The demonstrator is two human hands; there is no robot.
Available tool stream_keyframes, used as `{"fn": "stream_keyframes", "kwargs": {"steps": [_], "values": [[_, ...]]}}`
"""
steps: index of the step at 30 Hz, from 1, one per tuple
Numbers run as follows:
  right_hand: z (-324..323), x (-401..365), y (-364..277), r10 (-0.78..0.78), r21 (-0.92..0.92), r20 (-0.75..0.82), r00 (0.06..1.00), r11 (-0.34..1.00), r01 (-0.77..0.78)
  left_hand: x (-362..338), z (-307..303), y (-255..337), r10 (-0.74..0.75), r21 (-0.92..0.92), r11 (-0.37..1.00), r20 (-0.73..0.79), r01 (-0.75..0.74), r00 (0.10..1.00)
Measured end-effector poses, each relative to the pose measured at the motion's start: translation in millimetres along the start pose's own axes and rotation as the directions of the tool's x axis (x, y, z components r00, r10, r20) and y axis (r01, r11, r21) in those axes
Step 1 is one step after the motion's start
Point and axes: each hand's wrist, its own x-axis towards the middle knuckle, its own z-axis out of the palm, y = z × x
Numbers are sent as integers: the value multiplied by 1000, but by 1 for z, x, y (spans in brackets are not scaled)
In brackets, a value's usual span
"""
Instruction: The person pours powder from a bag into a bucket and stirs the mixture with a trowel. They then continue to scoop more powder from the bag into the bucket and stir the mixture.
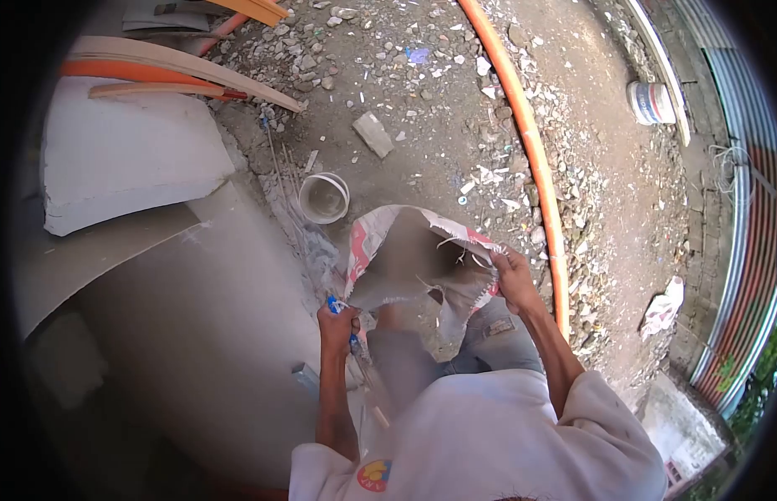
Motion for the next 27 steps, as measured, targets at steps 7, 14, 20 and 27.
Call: {"fn": "stream_keyframes", "kwargs": {"steps": [7, 14, 20, 27], "values": [[-64, 115, 30, 24, 190, -5, 1000, 982, -23, 117, 139, -34, 18, 20, 1000, -15, -17, 1000], [-99, 236, 107, -54, -70, 74, 996, 996, 59, 178, 230, -95, 120, 146, 982, 0, -119, 993], [-115, 226, 91, 158, -27, 83, 984, 987, -156, 145, 220, -96, 74, 84, 994, -114, -64, 991], [-91, 186, 95, -173, -249, -164, 971, 960, 129, 211, 148, -281, -221, 342, 902, -156, 262, 963]]}}
